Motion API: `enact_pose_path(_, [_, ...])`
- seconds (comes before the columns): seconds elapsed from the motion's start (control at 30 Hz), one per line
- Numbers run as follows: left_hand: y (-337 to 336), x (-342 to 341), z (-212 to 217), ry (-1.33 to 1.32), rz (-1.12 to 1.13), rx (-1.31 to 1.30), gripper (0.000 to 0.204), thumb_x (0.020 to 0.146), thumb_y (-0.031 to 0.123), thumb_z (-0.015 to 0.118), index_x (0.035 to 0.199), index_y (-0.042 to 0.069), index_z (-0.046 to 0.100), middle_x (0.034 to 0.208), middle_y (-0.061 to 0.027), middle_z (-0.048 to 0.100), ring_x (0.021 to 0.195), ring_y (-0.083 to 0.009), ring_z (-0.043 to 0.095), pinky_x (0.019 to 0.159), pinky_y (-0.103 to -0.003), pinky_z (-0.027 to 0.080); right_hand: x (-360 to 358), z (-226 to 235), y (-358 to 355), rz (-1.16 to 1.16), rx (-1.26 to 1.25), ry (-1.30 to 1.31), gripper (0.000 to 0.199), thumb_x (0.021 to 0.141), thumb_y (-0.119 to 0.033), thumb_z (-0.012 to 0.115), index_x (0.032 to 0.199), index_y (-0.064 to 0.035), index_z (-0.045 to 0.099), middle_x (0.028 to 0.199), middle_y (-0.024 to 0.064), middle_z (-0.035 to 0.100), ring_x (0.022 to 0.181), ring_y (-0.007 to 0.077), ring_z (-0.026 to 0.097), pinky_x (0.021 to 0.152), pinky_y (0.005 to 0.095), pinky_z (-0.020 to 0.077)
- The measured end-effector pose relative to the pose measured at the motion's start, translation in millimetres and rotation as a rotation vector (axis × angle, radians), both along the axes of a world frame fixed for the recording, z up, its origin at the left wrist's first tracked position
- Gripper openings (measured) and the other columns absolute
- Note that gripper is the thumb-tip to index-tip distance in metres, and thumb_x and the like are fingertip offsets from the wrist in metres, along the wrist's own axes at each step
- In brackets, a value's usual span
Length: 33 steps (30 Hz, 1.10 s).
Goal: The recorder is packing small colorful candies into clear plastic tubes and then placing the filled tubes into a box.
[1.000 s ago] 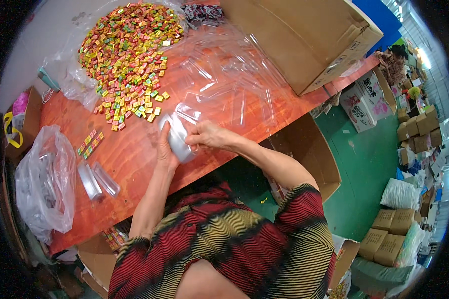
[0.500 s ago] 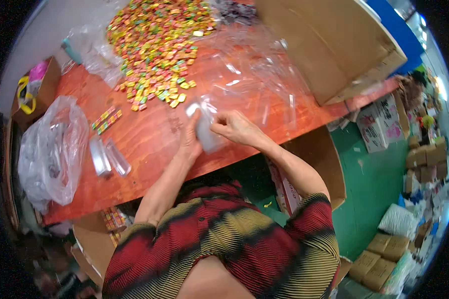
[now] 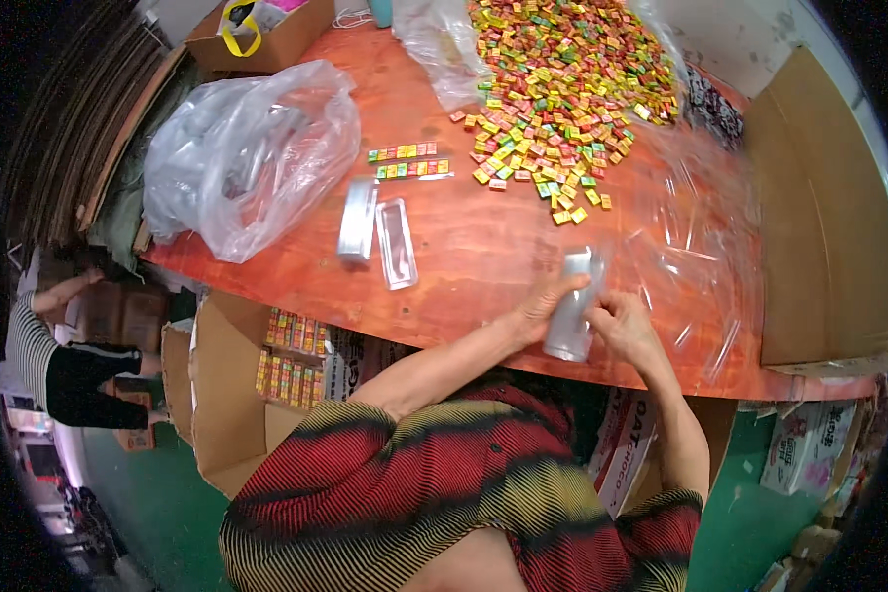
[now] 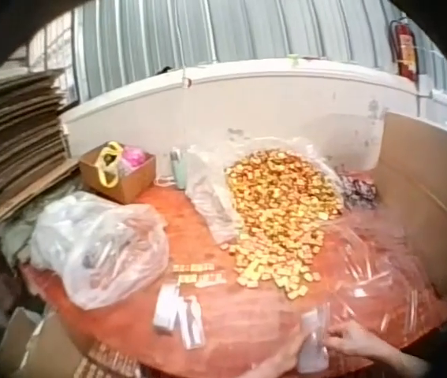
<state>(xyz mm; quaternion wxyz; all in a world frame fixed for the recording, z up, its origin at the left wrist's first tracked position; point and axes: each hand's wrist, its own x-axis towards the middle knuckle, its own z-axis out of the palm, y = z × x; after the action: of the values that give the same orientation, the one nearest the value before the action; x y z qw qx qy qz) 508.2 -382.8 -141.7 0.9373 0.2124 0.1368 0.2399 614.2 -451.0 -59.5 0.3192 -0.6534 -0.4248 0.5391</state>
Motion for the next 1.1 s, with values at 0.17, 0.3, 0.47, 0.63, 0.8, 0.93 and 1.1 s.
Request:
enact_pose_path(0.17, [17.0,3.2,-11.1,0.064,-0.111,-0.167,0.036,0.065,0.026,0.061,0.095,0.012,0.047,0.079,-0.0009,0.053,0.069,-0.0134,0.053,0.063,-0.03,0.046,0.1,19.3,1.3,0.009,0.385,-0.808,0.021,0.065,-0.016,0.042,0.06,0.0036,0.045,0.056,0.0216,0.043,0.049,0.0338,0.044,0.048,0.0392,0.0347])
enact_pose_path(0.3, [25.1,1.4,-3.8,-0.036,-0.049,-0.238,0.035,0.066,0.026,0.063,0.094,0.011,0.048,0.079,-0.0015,0.054,0.069,-0.0137,0.053,0.065,-0.029,0.046,23.2,12.8,7.7,-0.049,0.283,-0.491,0.022,0.066,-0.016,0.039,0.057,0.0051,0.038,0.055,0.0222,0.041,0.048,0.0319,0.037,0.046,0.0358,0.0329])
enact_pose_path(0.47, [27.6,-0.9,-5.9,-0.042,-0.094,-0.271,0.035,0.066,0.027,0.065,0.093,0.011,0.048,0.078,-0.0023,0.054,0.068,-0.0148,0.054,0.064,-0.029,0.046,73.4,3.1,3.3,-0.358,0.464,-1.375,0.021,0.071,-0.019,0.047,0.06,-0.0002,0.046,0.056,0.014,0.048,0.051,0.0251,0.047,0.049,0.0351,0.0379])
enact_pose_path(0.63, [22.5,3.1,-6.1,0.077,0.112,-0.146,0.034,0.069,0.023,0.063,0.096,0.011,0.047,0.081,-0.0017,0.053,0.071,-0.0147,0.053,0.065,-0.029,0.046,60.2,5.7,5.5,-0.396,0.482,-1.295,0.019,0.069,-0.023,0.056,0.072,-0.0037,0.054,0.067,0.0131,0.056,0.063,0.0256,0.055,0.055,0.0346,0.0422])
enact_pose_path(0.8, [17.5,6.2,8.6,0.125,0.252,0.13,0.032,0.072,0.023,0.061,0.097,0.01,0.046,0.085,0.0004,0.051,0.076,-0.0113,0.051,0.065,-0.026,0.044,-8.9,-7.8,7.8,-0.049,0.337,-0.537,0.021,0.069,-0.021,0.059,0.077,-0.0017,0.056,0.067,0.0109,0.057,0.061,0.0175,0.054,0.055,0.0288,0.0419])
enact_pose_path(0.93, [19.2,4.3,1.7,0.097,0.175,0.023,0.027,0.073,0.022,0.059,0.096,0.013,0.048,0.083,0.0003,0.053,0.075,-0.0133,0.052,0.065,-0.029,0.045,3.3,-27.3,9.3,-0.115,0.231,-0.124,0.018,0.071,-0.017,0.057,0.075,0.0006,0.055,0.062,0.0058,0.055,0.056,0.0123,0.05,0.052,0.0272,0.0405])
enact_pose_path(1.1, [17.0,9.8,-6.9,0.124,0.131,-0.033,0.031,0.07,0.026,0.063,0.094,0.012,0.049,0.08,-0.0008,0.054,0.073,-0.0141,0.053,0.063,-0.03,0.046,15.6,-26.1,7.3,-0.106,0.039,0.065,0.015,0.071,-0.015,0.056,0.074,0.0005,0.055,0.058,0.0059,0.052,0.053,0.0095,0.046,0.048,0.0273,0.0387])
